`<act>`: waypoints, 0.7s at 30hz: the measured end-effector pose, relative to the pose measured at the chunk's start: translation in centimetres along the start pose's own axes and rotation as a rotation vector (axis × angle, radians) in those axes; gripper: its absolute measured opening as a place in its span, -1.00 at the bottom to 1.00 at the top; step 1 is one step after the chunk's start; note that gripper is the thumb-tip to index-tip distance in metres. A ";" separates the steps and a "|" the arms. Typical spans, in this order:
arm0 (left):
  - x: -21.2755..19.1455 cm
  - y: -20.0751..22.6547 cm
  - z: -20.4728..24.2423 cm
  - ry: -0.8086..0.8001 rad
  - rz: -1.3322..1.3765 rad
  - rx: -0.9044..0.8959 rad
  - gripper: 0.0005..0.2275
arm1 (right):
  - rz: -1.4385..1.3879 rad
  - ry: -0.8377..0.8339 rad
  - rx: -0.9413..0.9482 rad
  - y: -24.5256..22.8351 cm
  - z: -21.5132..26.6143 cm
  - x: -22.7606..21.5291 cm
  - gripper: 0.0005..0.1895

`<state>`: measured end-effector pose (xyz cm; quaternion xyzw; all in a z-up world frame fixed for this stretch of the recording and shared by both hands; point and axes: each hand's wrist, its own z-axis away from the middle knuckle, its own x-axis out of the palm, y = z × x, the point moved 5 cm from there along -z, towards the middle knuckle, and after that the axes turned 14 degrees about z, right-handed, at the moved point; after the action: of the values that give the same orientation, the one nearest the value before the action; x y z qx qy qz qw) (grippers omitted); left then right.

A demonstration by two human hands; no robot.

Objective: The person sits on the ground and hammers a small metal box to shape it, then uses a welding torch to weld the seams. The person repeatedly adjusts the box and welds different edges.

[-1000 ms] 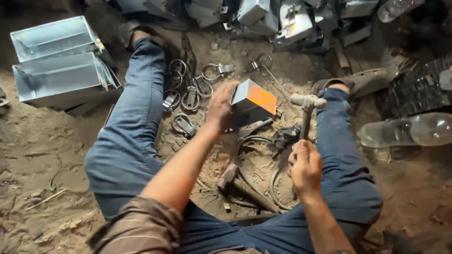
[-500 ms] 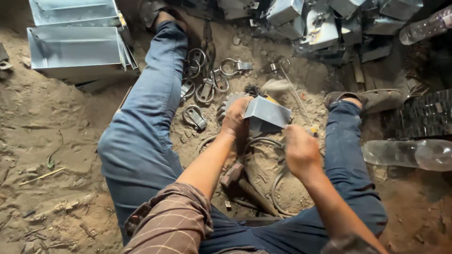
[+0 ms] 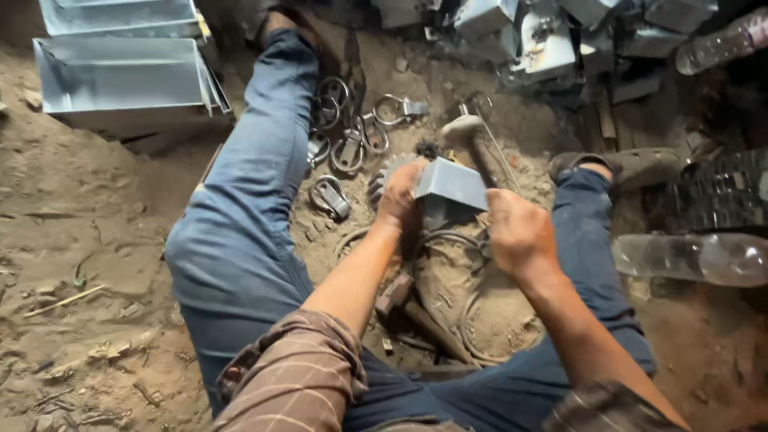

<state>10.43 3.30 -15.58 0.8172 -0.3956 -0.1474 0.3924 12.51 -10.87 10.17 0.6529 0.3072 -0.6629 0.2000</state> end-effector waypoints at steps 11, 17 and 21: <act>-0.3 2.6 -2.8 0.010 -0.020 -0.105 -0.74 | -0.102 -0.037 0.016 -0.1 2.4 0.2 -0.66; -0.3 1.9 -1.1 -0.035 -0.055 -0.098 -0.69 | -0.048 -0.102 0.119 0.7 7.0 2.1 -0.64; -0.2 0.2 -1.1 -0.030 -0.059 -0.113 -0.69 | -0.210 0.203 0.031 0.9 6.8 0.5 -0.56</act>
<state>10.76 3.96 -14.71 0.8027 -0.3685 -0.1933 0.4272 8.03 -15.95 9.30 0.6837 0.3821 -0.6155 0.0876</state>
